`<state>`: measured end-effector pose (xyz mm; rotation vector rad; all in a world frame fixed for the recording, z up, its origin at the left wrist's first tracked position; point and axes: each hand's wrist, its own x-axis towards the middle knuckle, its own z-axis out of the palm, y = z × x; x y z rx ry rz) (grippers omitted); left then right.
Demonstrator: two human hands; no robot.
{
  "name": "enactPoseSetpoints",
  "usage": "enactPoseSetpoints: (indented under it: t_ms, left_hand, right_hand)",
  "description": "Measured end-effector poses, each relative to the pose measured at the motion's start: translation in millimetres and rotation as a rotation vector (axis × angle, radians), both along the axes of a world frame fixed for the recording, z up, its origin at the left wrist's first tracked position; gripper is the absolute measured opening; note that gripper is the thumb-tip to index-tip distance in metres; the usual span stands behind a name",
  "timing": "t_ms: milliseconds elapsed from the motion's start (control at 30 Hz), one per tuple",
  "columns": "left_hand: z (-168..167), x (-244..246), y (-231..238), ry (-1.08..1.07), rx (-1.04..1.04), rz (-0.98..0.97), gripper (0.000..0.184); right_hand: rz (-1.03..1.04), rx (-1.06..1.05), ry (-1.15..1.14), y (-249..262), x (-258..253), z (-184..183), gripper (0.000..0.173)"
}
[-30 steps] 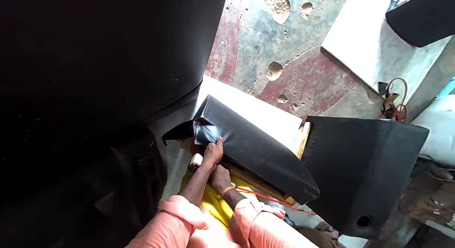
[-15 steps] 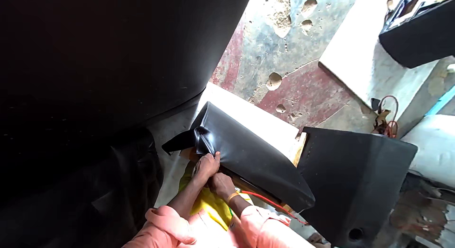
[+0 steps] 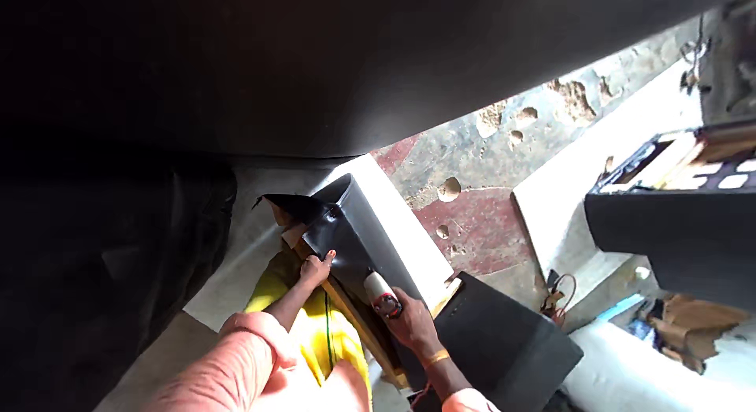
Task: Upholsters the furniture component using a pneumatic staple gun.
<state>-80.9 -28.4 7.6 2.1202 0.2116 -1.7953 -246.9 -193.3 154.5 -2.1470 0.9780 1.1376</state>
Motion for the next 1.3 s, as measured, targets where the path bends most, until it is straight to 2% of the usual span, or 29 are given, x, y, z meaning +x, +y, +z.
enactPoseSetpoints:
  t_ms: [100,233,400,567,633,700,733,767,800,867,933,1200,1300]
  left_hand:
    - [-11,-1,3,0.003,0.001,0.026,0.078]
    - [-18,0,1,-0.043,-0.070,0.059,0.070]
    - [-22,0,4,-0.074,-0.136,0.012,0.062]
    - [-25,-3,10,-0.116,-0.182,0.005,0.057]
    - [-6,1,5,-0.126,-0.171,-0.026,0.054]
    - [43,33,-11,0.040,-0.115,-0.070,0.051]
    - [52,39,-12,0.064,-0.110,-0.100,0.052]
    - [39,27,-5,-0.033,-0.137,-0.125,0.056]
    - [5,0,6,-0.244,-0.173,-0.122,0.060]
    - [-29,-9,14,-0.151,-0.167,-0.102,0.066]
    - [-36,-6,13,-0.085,-0.133,-0.104,0.070]
    - [-44,-11,16,-0.098,-0.148,-0.090,0.076]
    - [-38,-3,15,-0.068,-0.158,-0.070,0.075]
  right_hand:
    - [0.165,-0.014,0.022,-24,56,-18,0.045]
    - [0.347,-0.041,-0.021,-27,96,-50,0.051]
    - [0.356,-0.058,-0.016,-15,112,-70,0.050]
    - [0.338,-0.076,0.004,-5,114,-72,0.047]
    - [0.342,-0.069,0.013,-4,110,-67,0.047]
    - [0.347,-0.064,0.034,-2,110,-65,0.046]
    - [0.349,-0.065,0.038,-2,109,-66,0.046]
    - [0.352,-0.066,0.051,-1,108,-66,0.046]
    - [0.357,-0.068,0.064,0,107,-67,0.046]
    - [0.353,-0.066,0.079,2,104,-66,0.047]
    - [0.356,-0.064,0.083,1,102,-66,0.050]
    - [0.329,-0.063,0.107,6,96,-57,0.051]
    - [0.326,-0.082,0.104,6,89,-64,0.051]
